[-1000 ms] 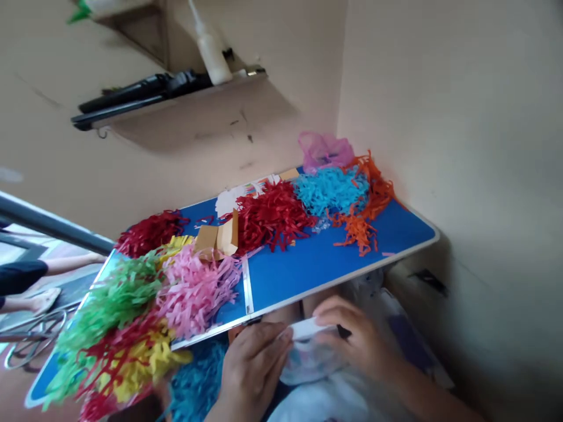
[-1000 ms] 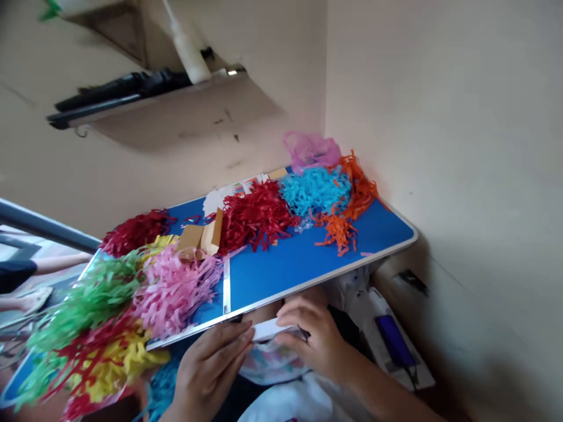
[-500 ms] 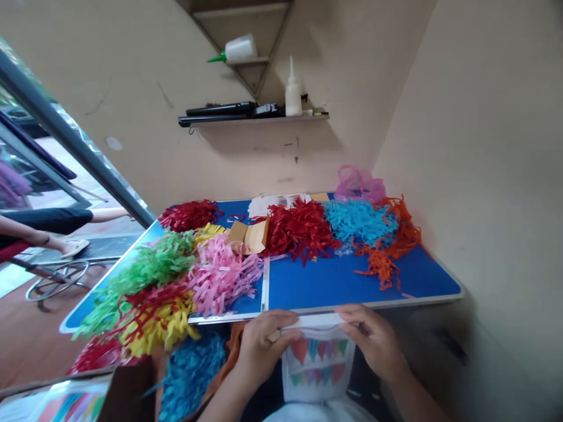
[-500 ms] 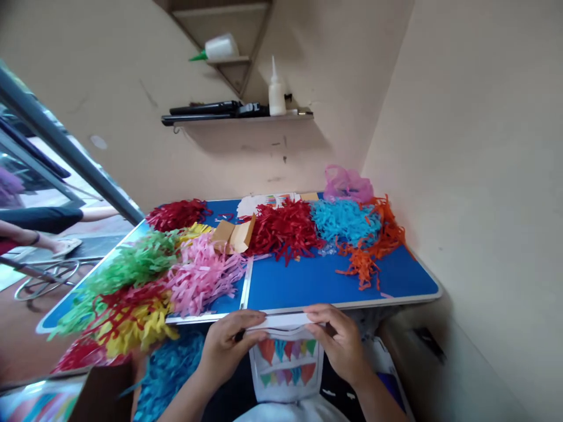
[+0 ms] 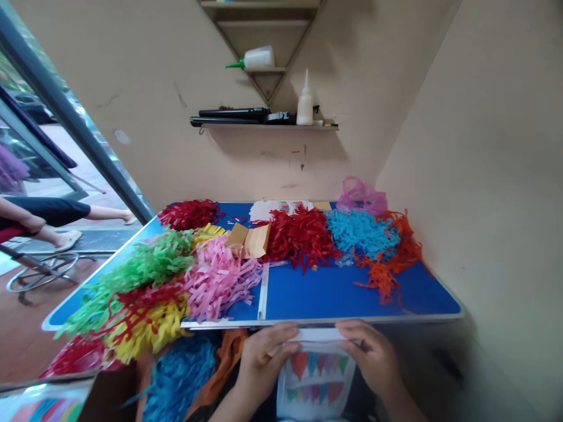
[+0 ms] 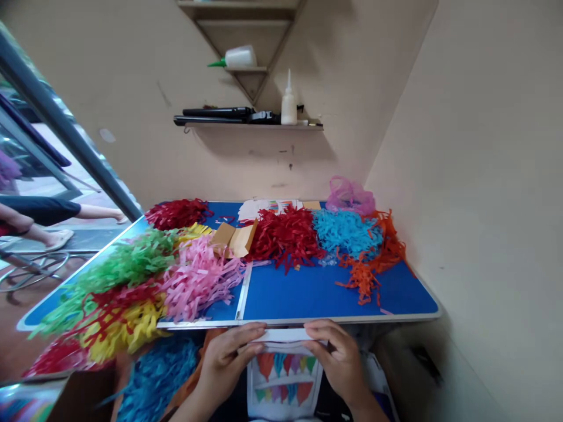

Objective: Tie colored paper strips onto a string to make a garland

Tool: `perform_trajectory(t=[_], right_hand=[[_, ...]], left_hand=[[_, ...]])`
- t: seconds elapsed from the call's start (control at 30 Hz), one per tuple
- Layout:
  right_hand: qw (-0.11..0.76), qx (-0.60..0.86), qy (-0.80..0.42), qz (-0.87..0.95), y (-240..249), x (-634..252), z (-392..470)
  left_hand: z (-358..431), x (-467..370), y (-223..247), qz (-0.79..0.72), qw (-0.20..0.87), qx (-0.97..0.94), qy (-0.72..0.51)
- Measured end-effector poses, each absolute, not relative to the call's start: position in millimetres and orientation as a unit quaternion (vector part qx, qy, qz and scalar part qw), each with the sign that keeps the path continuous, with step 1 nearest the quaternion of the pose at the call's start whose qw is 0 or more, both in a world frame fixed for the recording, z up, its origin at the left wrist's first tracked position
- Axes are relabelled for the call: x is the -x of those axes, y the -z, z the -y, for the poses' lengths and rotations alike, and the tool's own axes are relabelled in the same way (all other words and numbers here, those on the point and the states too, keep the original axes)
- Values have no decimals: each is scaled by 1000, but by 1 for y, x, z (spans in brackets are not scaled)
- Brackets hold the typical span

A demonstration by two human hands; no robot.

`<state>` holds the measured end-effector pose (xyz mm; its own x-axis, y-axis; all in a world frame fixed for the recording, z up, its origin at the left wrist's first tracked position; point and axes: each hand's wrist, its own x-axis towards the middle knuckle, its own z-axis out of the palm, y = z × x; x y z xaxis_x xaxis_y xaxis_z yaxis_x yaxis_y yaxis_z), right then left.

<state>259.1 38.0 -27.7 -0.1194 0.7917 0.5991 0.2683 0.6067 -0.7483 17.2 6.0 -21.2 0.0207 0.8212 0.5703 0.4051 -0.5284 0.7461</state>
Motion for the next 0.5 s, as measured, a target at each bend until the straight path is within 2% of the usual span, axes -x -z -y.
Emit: perform_trajectory(t=[0.13,0.37,0.5], right_hand=[[572,364,-237,696,20,-252,-35],[564,337,-209,724,8,-245,-30],[557,335,-208,730,12,-247,-30]], left_hand=[[-4,-10,6,-443,158,-733,-493],[-12,-40,-22,-408,-58,-868,-278],[-22,-43,-13,-389,-72,-886,-241]])
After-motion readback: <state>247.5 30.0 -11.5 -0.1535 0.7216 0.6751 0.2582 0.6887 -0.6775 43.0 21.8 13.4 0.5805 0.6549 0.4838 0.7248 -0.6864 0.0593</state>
